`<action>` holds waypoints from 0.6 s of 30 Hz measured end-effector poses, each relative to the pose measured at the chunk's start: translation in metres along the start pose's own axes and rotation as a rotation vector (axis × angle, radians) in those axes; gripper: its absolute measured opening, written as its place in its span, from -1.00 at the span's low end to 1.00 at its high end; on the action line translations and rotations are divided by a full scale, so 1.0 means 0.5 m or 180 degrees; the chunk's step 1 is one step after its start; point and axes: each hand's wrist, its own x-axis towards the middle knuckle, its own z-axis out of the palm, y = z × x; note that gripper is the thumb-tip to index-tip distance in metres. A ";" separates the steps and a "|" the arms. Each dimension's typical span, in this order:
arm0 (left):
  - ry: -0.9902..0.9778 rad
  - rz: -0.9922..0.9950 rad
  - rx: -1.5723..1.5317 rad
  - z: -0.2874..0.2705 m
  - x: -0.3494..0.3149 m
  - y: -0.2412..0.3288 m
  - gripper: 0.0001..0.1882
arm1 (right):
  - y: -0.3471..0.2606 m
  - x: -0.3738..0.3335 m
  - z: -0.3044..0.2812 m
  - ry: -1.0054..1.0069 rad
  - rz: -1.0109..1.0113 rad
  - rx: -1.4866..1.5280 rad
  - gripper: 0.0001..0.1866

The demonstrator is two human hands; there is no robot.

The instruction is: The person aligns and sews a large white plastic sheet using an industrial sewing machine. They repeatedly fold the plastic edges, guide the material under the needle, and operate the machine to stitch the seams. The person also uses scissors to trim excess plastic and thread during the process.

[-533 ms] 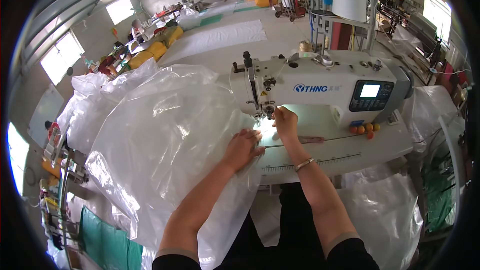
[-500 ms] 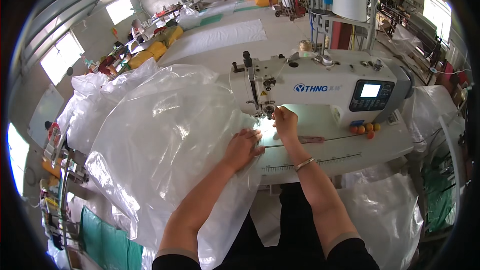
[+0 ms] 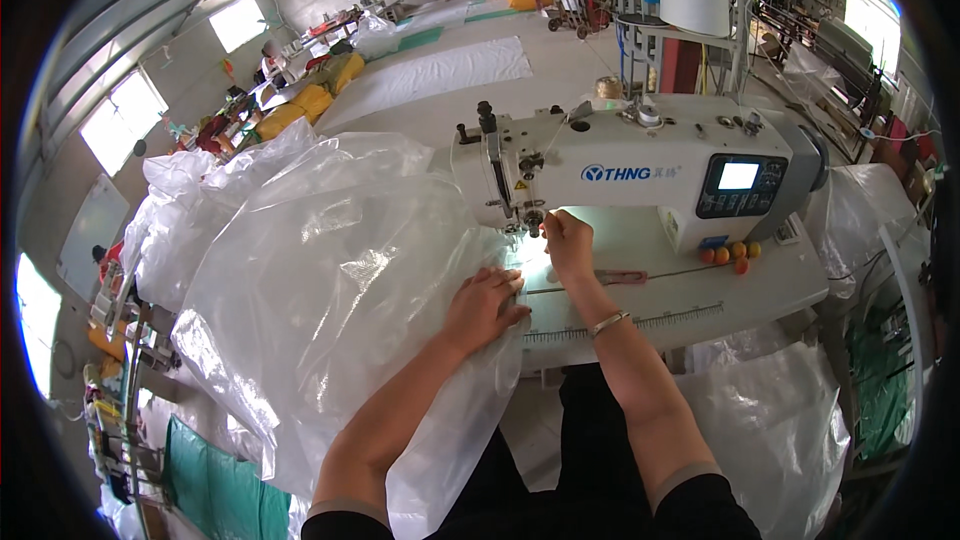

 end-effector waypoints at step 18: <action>0.0880 -0.0653 -0.0310 0.059 0.074 -0.087 -0.73 | -0.044 -0.134 -0.280 -0.0667 -0.0835 -0.2386 -0.85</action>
